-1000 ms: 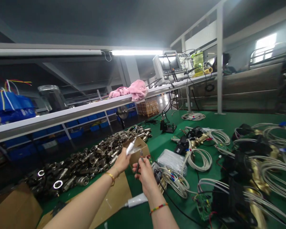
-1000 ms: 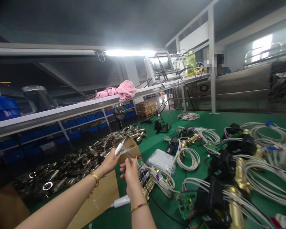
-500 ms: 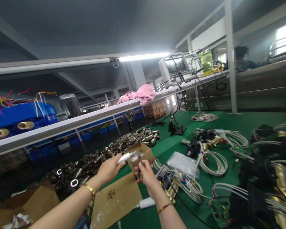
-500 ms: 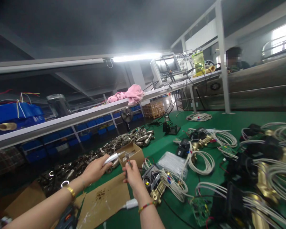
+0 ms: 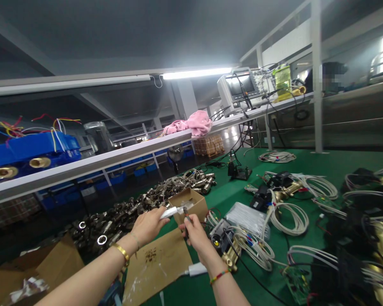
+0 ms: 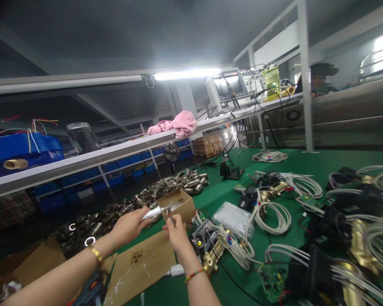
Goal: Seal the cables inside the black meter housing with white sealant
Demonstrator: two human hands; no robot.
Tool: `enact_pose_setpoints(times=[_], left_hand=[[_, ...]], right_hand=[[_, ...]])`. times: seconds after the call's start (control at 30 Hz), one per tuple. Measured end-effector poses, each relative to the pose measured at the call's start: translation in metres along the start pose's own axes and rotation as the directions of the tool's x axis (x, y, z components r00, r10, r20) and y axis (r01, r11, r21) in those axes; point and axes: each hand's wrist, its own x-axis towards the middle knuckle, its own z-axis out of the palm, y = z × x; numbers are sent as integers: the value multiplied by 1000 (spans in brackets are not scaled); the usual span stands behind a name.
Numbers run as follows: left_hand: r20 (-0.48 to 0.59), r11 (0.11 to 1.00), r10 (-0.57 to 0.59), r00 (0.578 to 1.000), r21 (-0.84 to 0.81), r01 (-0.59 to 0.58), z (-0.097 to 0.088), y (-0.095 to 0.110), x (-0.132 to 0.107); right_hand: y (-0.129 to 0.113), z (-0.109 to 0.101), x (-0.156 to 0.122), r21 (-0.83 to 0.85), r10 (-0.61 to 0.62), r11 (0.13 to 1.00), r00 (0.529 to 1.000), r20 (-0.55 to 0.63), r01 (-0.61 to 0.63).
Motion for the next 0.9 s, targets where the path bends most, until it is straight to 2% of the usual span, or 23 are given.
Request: enact_pose_setpoints(times=[0.17,0.5,0.67,0.8,0.9], left_hand=[[11,1000,-12,1000,18,12,1,-5,-2],[62,994,-34,997,-99,40,2,-10,0],[70,995,-42,997,-91,48,1,-10,-1],[88,998,-58,994,5,58,-2,-9,-2],[107,995,-88,990,57,83,-8,-8,3]], right_hand=[[4,2,2,-77,-35,996,999,-13,34],[4,5,4,-77,-86,993,996,5,86],[5,7,6,-120,-89,989,996,-1,89],[6,12,11,-150,-79,986,994,-76,67],[3,20,18,-104,-17,995,990,-141,2]])
